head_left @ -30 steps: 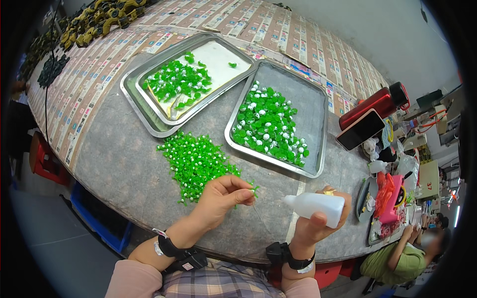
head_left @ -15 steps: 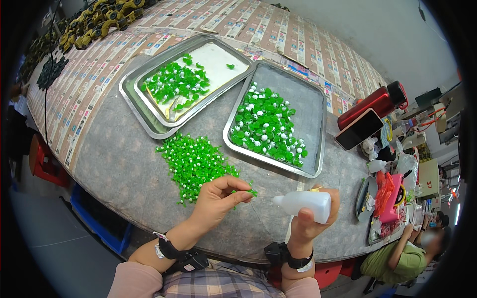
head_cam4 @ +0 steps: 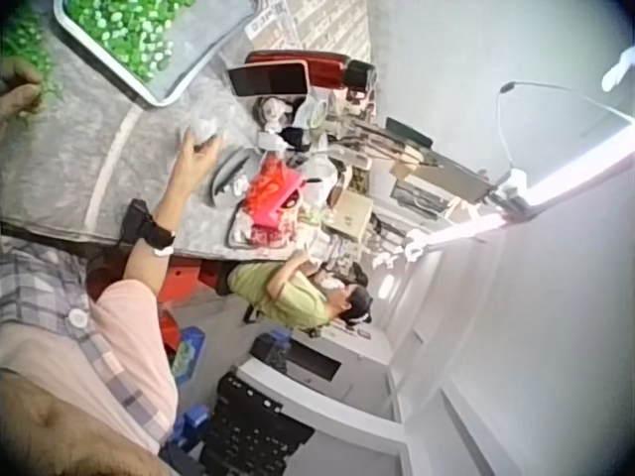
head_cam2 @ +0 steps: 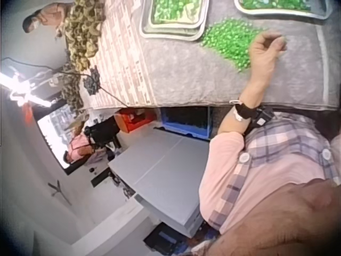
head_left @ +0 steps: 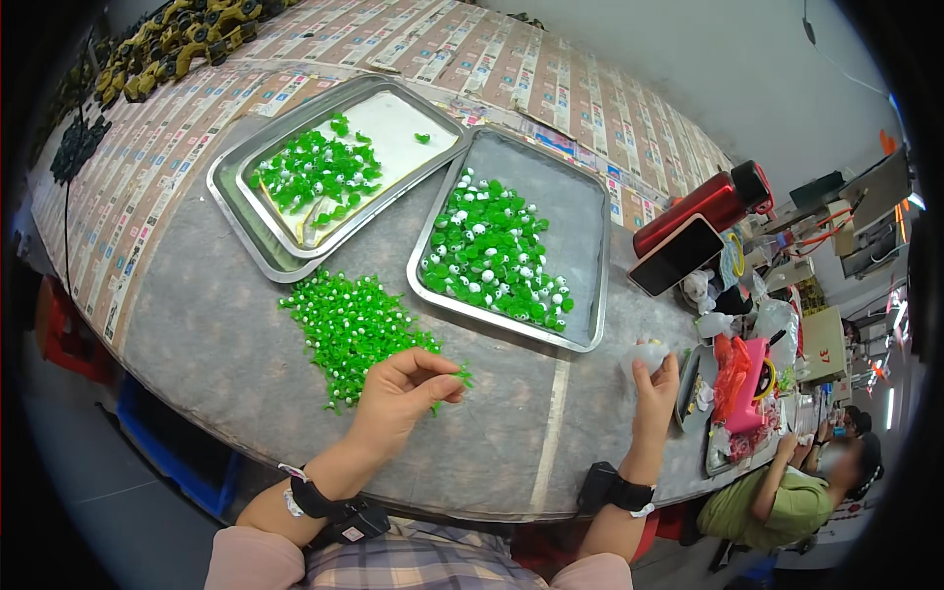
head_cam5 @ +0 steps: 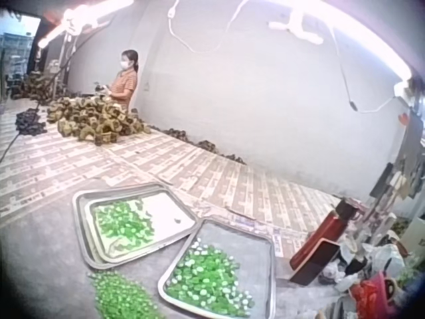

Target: The person assembles small green plastic components by applying a drop of liquid from a squeeze bottle and attaching a white bead to each piece. The finished units are placed into a metal tray on the table. The process is repetitive and performed one at a time.

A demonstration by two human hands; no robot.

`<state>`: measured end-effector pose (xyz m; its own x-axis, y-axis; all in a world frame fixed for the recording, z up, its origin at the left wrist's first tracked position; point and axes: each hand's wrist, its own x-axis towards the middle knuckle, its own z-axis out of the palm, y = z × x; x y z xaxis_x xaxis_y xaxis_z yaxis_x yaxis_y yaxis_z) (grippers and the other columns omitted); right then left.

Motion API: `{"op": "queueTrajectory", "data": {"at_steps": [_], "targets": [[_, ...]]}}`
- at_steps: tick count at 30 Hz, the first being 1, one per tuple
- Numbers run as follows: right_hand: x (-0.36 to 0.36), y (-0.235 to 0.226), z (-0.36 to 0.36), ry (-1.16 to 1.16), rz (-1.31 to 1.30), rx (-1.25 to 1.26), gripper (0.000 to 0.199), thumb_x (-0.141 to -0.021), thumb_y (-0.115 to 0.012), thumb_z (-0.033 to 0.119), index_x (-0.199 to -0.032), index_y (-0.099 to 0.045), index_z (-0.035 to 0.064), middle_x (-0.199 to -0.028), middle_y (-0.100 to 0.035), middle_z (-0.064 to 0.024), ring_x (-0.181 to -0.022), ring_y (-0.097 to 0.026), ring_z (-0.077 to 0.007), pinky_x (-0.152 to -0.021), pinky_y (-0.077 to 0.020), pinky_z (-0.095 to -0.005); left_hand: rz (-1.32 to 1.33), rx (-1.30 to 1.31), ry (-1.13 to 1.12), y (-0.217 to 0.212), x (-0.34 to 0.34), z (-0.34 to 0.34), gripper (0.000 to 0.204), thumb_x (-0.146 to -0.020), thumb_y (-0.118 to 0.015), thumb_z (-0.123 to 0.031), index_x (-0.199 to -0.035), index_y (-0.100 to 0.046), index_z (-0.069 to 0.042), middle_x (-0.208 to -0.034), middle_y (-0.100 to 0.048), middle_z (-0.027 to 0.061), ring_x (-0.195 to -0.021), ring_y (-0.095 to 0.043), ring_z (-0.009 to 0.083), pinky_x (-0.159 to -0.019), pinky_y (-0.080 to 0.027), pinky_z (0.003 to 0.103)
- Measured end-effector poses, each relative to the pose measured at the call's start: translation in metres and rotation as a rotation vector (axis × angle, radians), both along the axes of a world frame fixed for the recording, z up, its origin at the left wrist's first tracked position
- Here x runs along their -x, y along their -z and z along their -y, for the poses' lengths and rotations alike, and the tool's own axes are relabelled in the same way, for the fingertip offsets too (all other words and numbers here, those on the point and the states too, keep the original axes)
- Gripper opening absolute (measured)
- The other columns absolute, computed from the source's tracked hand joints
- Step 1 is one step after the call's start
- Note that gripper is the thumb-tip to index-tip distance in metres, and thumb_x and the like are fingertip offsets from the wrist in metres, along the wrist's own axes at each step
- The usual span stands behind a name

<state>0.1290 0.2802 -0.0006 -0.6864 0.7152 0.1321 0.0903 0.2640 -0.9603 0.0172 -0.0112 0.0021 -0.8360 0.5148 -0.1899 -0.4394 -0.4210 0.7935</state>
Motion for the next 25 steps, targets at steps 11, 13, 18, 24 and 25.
{"op": "queueTrajectory", "data": {"at_steps": [11,13,18,24,25], "targets": [[0.043,-0.062,0.054,-0.029,0.150,-0.665,0.010,-0.068,-0.061,0.006,-0.076,-0.058,0.0018,-0.071,-0.056,-0.0066,-0.061,-0.050,-0.0150,-0.056,-0.0388,-0.0267,0.012,-0.003,0.017,0.002,0.001,0.003,0.008,-0.076,-0.056,-0.003,-0.083,-0.055,0.000,-0.074,-0.059,0.0065,-0.067,-0.056,0.0120,-0.062,-0.047,0.024],[0.066,-0.048,0.053,-0.240,0.241,-0.681,0.012,-0.064,-0.063,0.009,-0.073,-0.059,0.0015,-0.067,-0.057,-0.0089,-0.060,-0.053,-0.0181,-0.055,-0.0408,-0.0278,0.019,-0.023,0.011,0.000,0.001,0.002,0.008,-0.076,-0.056,-0.003,-0.083,-0.055,0.000,-0.073,-0.059,0.0064,-0.067,-0.056,0.0119,-0.062,-0.047,0.024],[0.089,-0.018,0.036,-0.405,0.500,-0.657,0.018,-0.062,-0.065,0.012,-0.075,-0.059,0.0005,-0.063,-0.057,-0.0111,-0.057,-0.055,-0.0205,-0.054,-0.0424,-0.0292,0.005,-0.006,0.013,0.002,0.002,0.000,0.009,-0.074,-0.057,-0.004,-0.082,-0.055,-0.002,-0.073,-0.058,0.0063,-0.065,-0.056,0.0130,-0.060,-0.048,0.026],[0.079,-0.050,0.061,-0.500,0.329,-0.395,0.016,-0.068,-0.062,0.012,-0.083,-0.061,0.0055,-0.072,-0.061,-0.0091,-0.067,-0.059,-0.0188,-0.063,-0.0457,-0.0301,0.059,-0.053,0.086,0.002,0.003,0.005,0.009,-0.074,-0.058,-0.006,-0.082,-0.055,-0.002,-0.073,-0.058,0.0067,-0.065,-0.056,0.0140,-0.061,-0.048,0.026],[0.073,-0.059,0.070,-0.554,0.271,-0.298,0.015,-0.071,-0.061,0.012,-0.084,-0.062,0.0070,-0.076,-0.063,-0.0079,-0.071,-0.060,-0.0182,-0.066,-0.0465,-0.0305,0.061,-0.057,0.111,0.001,0.003,0.005,0.010,-0.074,-0.058,-0.006,-0.082,-0.055,-0.002,-0.074,-0.058,0.0071,-0.065,-0.056,0.0144,-0.061,-0.048,0.026]]}}
